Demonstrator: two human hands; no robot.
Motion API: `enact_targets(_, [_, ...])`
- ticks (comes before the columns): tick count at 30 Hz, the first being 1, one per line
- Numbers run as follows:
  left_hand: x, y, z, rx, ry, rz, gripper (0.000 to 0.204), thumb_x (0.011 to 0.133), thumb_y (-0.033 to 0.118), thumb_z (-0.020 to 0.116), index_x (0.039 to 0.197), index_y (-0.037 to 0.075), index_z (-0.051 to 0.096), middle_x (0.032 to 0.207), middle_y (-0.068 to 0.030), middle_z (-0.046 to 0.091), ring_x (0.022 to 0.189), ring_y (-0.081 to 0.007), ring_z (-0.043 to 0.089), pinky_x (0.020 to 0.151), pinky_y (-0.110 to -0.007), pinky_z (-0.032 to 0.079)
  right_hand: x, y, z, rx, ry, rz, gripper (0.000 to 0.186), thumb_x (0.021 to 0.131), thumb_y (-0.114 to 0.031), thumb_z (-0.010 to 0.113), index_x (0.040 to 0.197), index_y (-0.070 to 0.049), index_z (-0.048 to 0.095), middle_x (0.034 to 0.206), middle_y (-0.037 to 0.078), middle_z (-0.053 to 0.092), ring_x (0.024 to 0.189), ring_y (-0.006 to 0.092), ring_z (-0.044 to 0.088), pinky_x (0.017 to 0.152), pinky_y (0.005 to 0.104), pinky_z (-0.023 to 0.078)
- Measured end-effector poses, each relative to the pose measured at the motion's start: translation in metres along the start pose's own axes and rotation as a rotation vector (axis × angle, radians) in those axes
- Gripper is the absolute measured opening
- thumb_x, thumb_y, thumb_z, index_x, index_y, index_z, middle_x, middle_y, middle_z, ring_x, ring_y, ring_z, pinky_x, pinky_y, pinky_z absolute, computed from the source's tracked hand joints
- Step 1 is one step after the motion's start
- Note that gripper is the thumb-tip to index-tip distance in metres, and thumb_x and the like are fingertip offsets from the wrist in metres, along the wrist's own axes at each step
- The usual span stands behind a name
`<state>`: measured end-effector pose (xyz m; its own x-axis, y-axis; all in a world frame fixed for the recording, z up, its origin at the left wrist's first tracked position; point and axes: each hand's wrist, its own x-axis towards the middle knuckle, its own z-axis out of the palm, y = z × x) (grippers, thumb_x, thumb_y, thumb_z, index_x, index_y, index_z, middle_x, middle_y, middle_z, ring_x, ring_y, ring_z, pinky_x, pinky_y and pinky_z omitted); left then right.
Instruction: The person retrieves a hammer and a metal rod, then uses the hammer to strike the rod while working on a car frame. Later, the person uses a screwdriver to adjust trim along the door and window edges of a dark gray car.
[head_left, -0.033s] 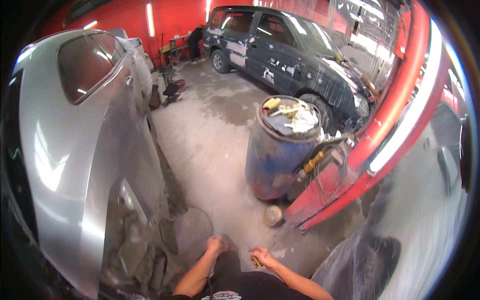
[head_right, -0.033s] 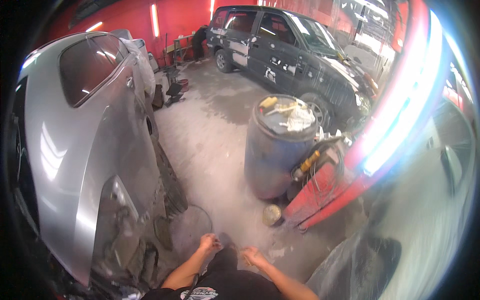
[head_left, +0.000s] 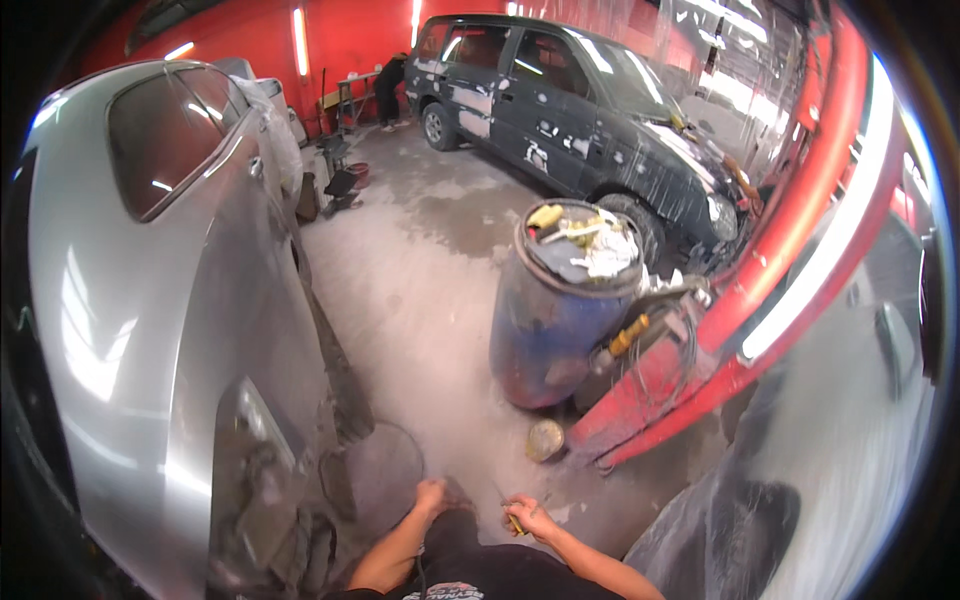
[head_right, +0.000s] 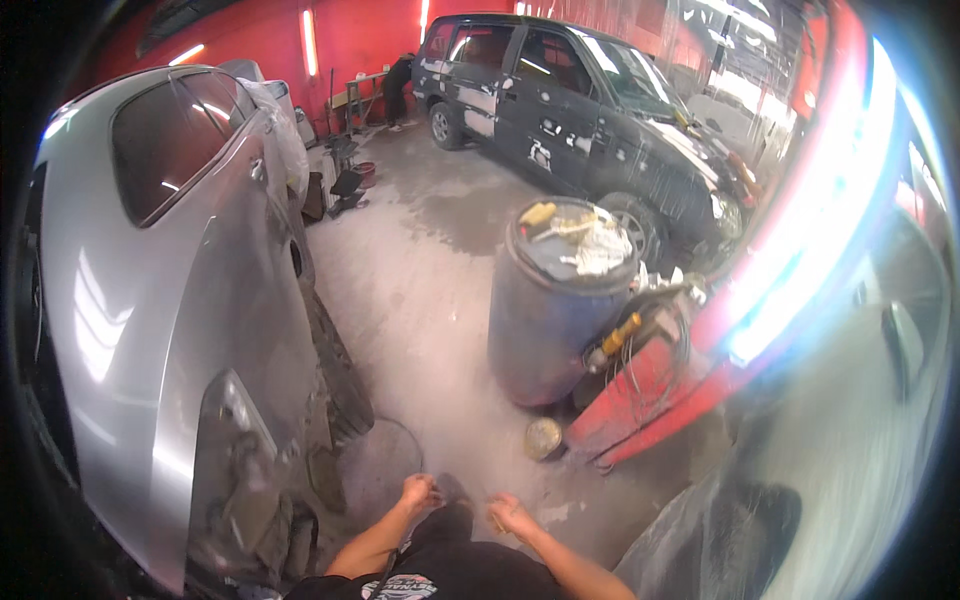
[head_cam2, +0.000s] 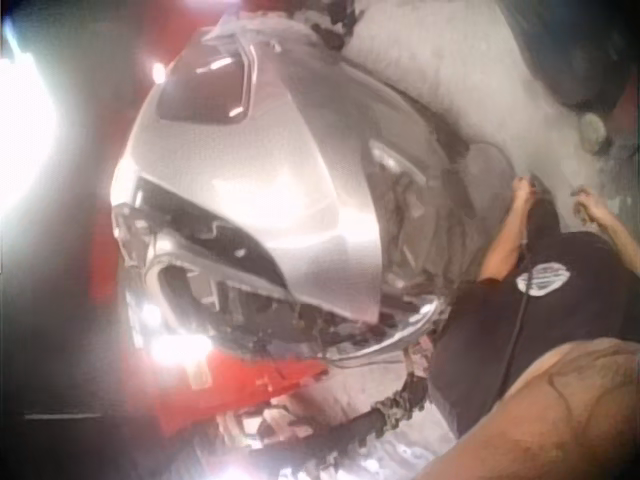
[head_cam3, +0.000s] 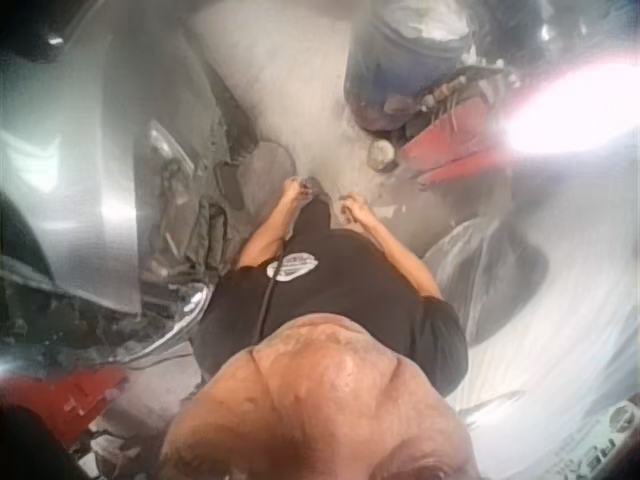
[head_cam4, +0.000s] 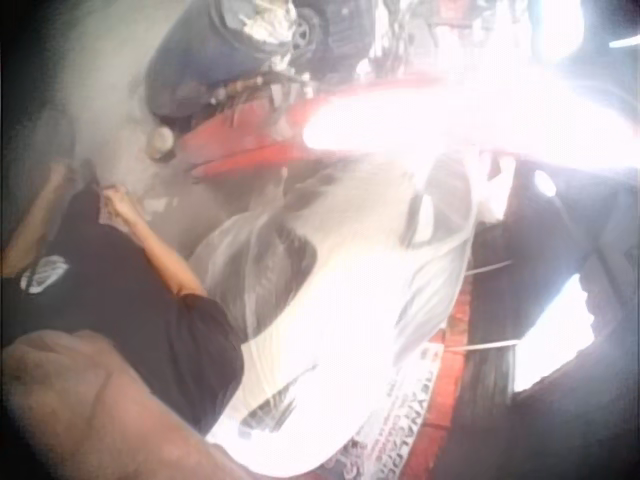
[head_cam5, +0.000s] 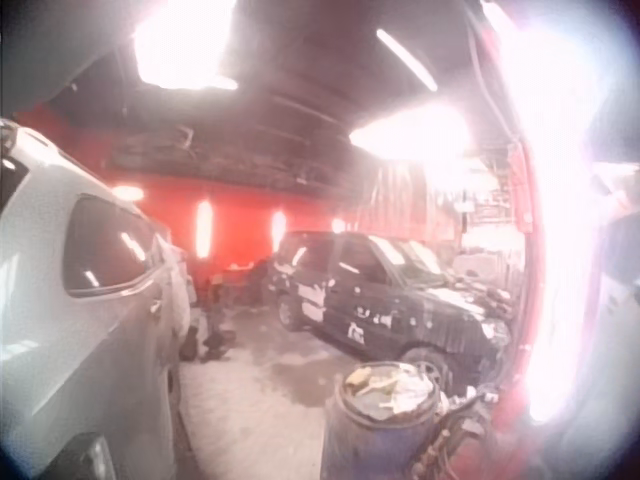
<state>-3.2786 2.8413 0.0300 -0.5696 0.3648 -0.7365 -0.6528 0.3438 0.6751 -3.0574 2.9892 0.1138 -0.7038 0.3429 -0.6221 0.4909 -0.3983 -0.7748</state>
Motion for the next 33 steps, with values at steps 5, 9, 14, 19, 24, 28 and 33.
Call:
enact_targets(5, [0.103, 0.068, 0.051, 0.45, -0.257, 0.039, 0.031, 0.096, 0.018, 0.057, 0.115, -0.005, 0.064, 0.088, -0.0192, 0.071, 0.064, -0.0282, 0.07, 0.052, -0.04, 0.058, 0.095, -0.049, -0.066, -0.071, 0.208, 0.044, 0.027, 0.092, -0.014, 0.059, 0.113, 0.003, 0.06, 0.076, 0.011, 0.064, 0.055, 0.019, 0.06, 0.046, 0.0333, 0.049])
enact_targets(9, [0.161, 0.151, 0.045, 0.461, -0.251, 0.145, 0.035, 0.097, 0.02, 0.058, 0.117, -0.008, 0.062, 0.088, -0.0174, 0.071, 0.063, -0.0251, 0.069, 0.053, -0.037, 0.056, 0.175, -0.137, -0.068, 0.059, 0.126, -0.091, 0.023, 0.091, -0.014, 0.058, 0.108, 0.002, 0.06, 0.073, 0.011, 0.062, 0.052, 0.0194, 0.058, 0.042, 0.0321, 0.047])
enact_targets(14, [0.193, 0.235, 0.049, 0.334, -0.217, 0.1, 0.034, 0.1, 0.023, 0.058, 0.117, -0.007, 0.062, 0.096, -0.018, 0.07, 0.071, -0.0257, 0.068, 0.058, -0.038, 0.058, 0.259, -0.199, -0.054, 0.17, 0.124, 0.055, 0.033, 0.096, -0.025, 0.063, 0.118, -0.002, 0.058, 0.072, 0.009, 0.059, 0.052, 0.0157, 0.053, 0.042, 0.0295, 0.043])
enact_targets(19, [0.243, 0.332, 0.048, 0.267, -0.186, 0.051, 0.032, 0.1, 0.023, 0.058, 0.115, -0.005, 0.063, 0.097, -0.0182, 0.07, 0.074, -0.0268, 0.069, 0.061, -0.037, 0.058, 0.393, -0.253, -0.066, 0.161, 0.1, 0.158, 0.032, 0.097, -0.022, 0.06, 0.121, -0.001, 0.056, 0.074, 0.009, 0.06, 0.054, 0.0173, 0.056, 0.043, 0.032, 0.047])
enact_targets(24, [0.35, 0.412, 0.001, 0.171, 0.009, 0.062, 0.027, 0.098, 0.021, 0.061, 0.11, -0.003, 0.065, 0.09, -0.0151, 0.069, 0.073, -0.0261, 0.07, 0.063, -0.037, 0.059, 0.564, -0.332, -0.098, 0.057, 0.046, 0.13, 0.025, 0.095, -0.016, 0.059, 0.112, 0.002, 0.056, 0.072, 0.012, 0.06, 0.054, 0.0212, 0.06, 0.044, 0.0369, 0.053])
enact_targets(28, [0.389, 0.493, -0.021, 0.192, 0.187, 0.021, 0.02, 0.098, 0.016, 0.059, 0.107, 0.0, 0.067, 0.084, -0.013, 0.067, 0.064, -0.0209, 0.065, 0.055, -0.035, 0.054, 0.65, -0.453, -0.118, -0.199, 0.137, 0.036, 0.025, 0.091, -0.016, 0.06, 0.106, 0.004, 0.059, 0.071, 0.013, 0.062, 0.052, 0.0198, 0.059, 0.044, 0.0357, 0.052])
enact_targets(33, [0.442, 0.504, -0.047, 0.031, 0.178, 0.017, 0.02, 0.095, 0.019, 0.059, 0.091, 0.002, 0.068, 0.074, -0.0086, 0.065, 0.063, -0.0205, 0.064, 0.051, -0.034, 0.051, 0.781, -0.538, -0.146, -0.626, 0.141, -0.106, 0.03, 0.088, -0.02, 0.062, 0.106, 0.004, 0.064, 0.083, 0.02, 0.069, 0.063, 0.0264, 0.067, 0.059, 0.04, 0.054])
